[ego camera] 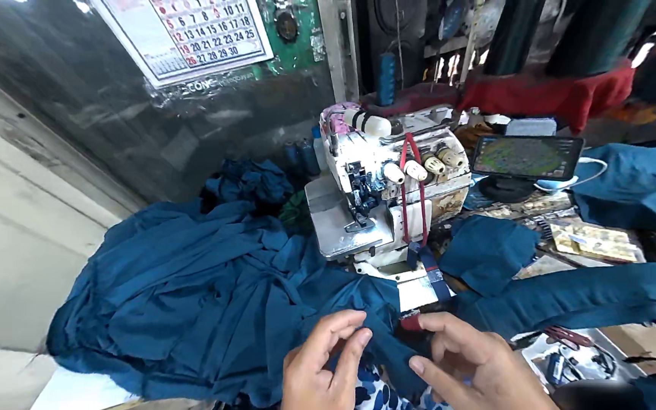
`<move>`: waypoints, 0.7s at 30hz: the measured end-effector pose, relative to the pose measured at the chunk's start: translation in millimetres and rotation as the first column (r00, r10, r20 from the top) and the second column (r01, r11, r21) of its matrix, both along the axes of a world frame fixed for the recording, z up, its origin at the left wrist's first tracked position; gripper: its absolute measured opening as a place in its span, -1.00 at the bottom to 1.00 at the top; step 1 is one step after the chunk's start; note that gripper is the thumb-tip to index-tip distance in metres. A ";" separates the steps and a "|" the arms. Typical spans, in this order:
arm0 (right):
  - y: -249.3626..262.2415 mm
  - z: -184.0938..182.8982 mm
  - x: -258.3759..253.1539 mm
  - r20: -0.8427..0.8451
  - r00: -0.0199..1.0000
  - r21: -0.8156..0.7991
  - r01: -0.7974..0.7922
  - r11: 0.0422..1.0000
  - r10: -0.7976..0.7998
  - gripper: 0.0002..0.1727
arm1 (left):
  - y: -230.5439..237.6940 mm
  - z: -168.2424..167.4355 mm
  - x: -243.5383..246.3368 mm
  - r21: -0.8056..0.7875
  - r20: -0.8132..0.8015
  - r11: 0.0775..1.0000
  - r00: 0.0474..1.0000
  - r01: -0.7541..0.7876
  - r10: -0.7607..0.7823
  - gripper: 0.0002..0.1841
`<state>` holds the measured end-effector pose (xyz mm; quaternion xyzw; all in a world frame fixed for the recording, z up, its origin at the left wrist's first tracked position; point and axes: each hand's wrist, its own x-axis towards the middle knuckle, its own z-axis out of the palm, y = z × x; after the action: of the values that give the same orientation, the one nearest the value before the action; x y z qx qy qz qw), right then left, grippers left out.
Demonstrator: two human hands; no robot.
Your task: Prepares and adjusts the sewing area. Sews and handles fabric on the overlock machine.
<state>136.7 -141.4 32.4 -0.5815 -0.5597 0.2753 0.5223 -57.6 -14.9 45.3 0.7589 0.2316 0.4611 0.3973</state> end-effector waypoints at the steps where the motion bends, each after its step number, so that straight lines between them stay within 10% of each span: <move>1: -1.8 0.3 2.7 0.021 1.000 -0.024 -0.015 1.000 0.015 -0.52 | 1.3 3.7 -0.8 0.019 -0.024 1.000 1.000 0.017 -0.017 -0.77; 7: -2.8 13.6 11.6 0.044 0.989 -0.111 -0.136 0.984 0.142 -0.47 | 5.1 37.5 3.5 0.059 -0.109 0.990 0.986 0.131 -0.124 -0.73; 12: 40.7 16.2 12.0 -0.201 0.905 0.162 -0.346 0.924 0.374 -0.35 | 27.6 55.0 5.8 0.107 -0.248 0.919 0.905 0.379 -0.345 -0.81; 21: 33.1 10.0 23.3 -0.170 0.940 0.082 -0.287 0.954 0.297 -0.49 | 32.3 38.5 8.7 0.106 -0.200 0.959 0.950 0.264 -0.239 -0.79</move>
<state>160.0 -108.3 42.4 -0.4498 -0.5978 0.3855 0.5401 -49.0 17.4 83.9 0.8462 0.1379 0.3483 0.3790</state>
